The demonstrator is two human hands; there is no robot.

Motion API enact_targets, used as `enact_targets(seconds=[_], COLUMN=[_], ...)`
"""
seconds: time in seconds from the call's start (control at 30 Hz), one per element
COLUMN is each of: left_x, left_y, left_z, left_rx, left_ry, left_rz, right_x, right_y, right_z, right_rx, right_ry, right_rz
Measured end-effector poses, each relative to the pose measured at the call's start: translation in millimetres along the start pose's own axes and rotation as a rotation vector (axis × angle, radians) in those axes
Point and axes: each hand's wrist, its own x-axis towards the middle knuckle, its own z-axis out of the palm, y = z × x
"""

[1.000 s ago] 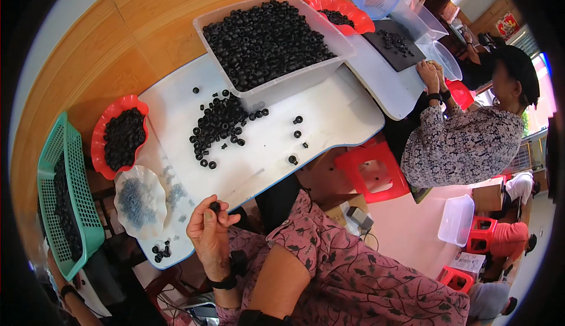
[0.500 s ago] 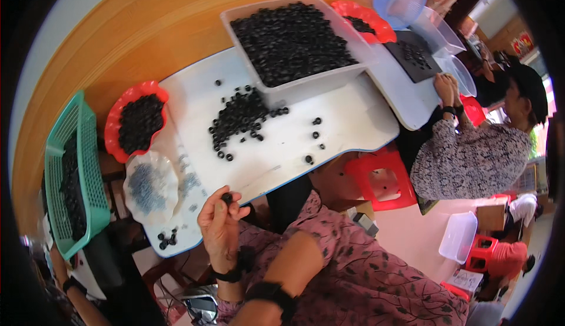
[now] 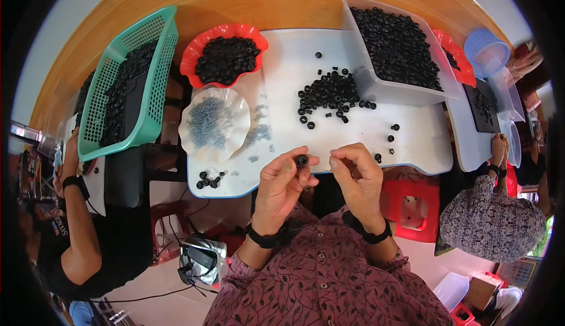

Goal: Assembling small black plastic circular components with silver inserts by hand.

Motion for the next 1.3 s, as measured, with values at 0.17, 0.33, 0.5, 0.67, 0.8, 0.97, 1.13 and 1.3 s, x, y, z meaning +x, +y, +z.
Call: enact_targets(seconds=[0.17,0.33,0.5,0.67,0.8,0.97,1.13,1.3], left_x=[-3,-6,-5,-6,-6,-7,-10,-11], left_y=[0,-1,-4,-6,-8,-6,-9,-11], left_z=[4,1,0,2,6,24,26,27], left_rx=[0.025,0.068,0.15,0.201,0.153,0.163,0.296,0.351], left_ry=[0.027,0.018,0.066,0.081,0.015,0.059,0.016,0.04], left_rz=[0.018,0.02,0.0,-0.044,-0.018,-0.034,0.026,0.061], right_x=[-3,-5,-7,-7,-7,-11,-16,-19], right_y=[-14,-15,-10,-9,-9,-4,1,2], right_z=[6,15,15,7,1,-5,-8,-8], right_rx=[-0.157,-0.062,-0.172,-0.213,-0.18,-0.13,0.004,0.026], right_ry=[-0.122,-0.146,-0.137,-0.164,-0.177,-0.125,-0.086,-0.068], right_rz=[-0.135,-0.137,-0.175,-0.178,-0.174,-0.154,-0.115,-0.106])
